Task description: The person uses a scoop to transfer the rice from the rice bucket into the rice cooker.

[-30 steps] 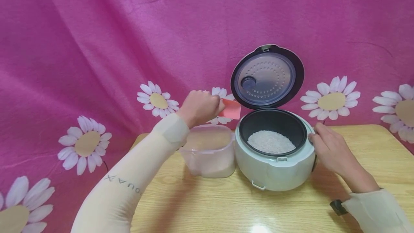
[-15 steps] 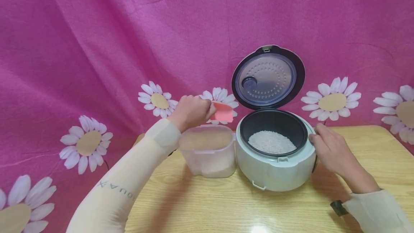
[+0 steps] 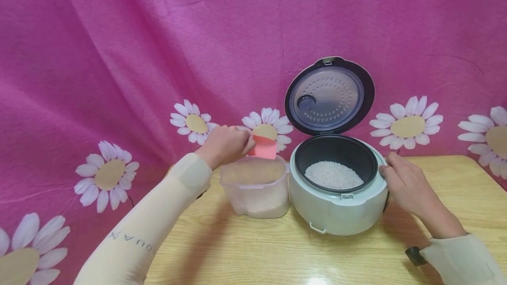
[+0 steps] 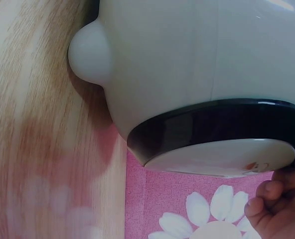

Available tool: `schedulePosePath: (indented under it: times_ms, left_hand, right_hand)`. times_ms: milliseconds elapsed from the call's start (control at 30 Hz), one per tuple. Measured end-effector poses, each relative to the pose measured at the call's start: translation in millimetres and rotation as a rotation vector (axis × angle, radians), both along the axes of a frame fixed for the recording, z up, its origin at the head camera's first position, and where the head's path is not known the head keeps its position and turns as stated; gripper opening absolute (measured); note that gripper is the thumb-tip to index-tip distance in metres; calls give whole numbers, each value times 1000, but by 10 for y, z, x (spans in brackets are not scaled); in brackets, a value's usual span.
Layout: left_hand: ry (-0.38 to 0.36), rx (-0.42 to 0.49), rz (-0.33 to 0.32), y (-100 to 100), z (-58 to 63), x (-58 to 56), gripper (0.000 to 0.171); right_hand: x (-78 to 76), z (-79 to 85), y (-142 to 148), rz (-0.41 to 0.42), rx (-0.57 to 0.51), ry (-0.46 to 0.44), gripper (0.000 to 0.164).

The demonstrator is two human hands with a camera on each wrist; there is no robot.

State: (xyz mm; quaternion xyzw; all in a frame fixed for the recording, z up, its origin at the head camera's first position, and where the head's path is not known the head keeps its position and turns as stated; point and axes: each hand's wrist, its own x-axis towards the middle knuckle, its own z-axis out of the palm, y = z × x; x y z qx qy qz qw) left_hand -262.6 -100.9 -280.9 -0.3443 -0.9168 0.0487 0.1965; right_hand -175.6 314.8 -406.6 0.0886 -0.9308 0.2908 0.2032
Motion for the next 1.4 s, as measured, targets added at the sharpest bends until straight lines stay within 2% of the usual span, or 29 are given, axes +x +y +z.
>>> schedulePosePath:
  times_ms: [200,467,700,833,933,1100,1200,1400]
  left_hand:
    - [-21,-5,-17,-96,-60,17,40]
    - [-1,12,-34,-238,-208,64,42]
    - [-36,21,-30,-296,-291,83,41]
    - [-69,15,-34,-317,-328,93,41]
    - [-64,6,-42,-328,-349,94,41]
    - [-59,-22,-53,-327,-349,73,38]
    - [-88,-56,-45,-310,-332,54,37]
    - [-140,-178,4,-231,-278,47,39]
  right_hand:
    - [11,6,-3,-2,-1,-14,12]
    - [10,-16,9,-8,4,-10,12]
    - [19,-26,12,-15,2,-25,13]
    - [18,-32,16,-16,3,-7,13]
    - [18,-32,17,-15,3,11,13]
    - [11,-21,14,-9,-1,19,12]
    - [7,-15,9,-10,-2,20,11]
    - [-3,-27,-2,-8,-3,26,11]
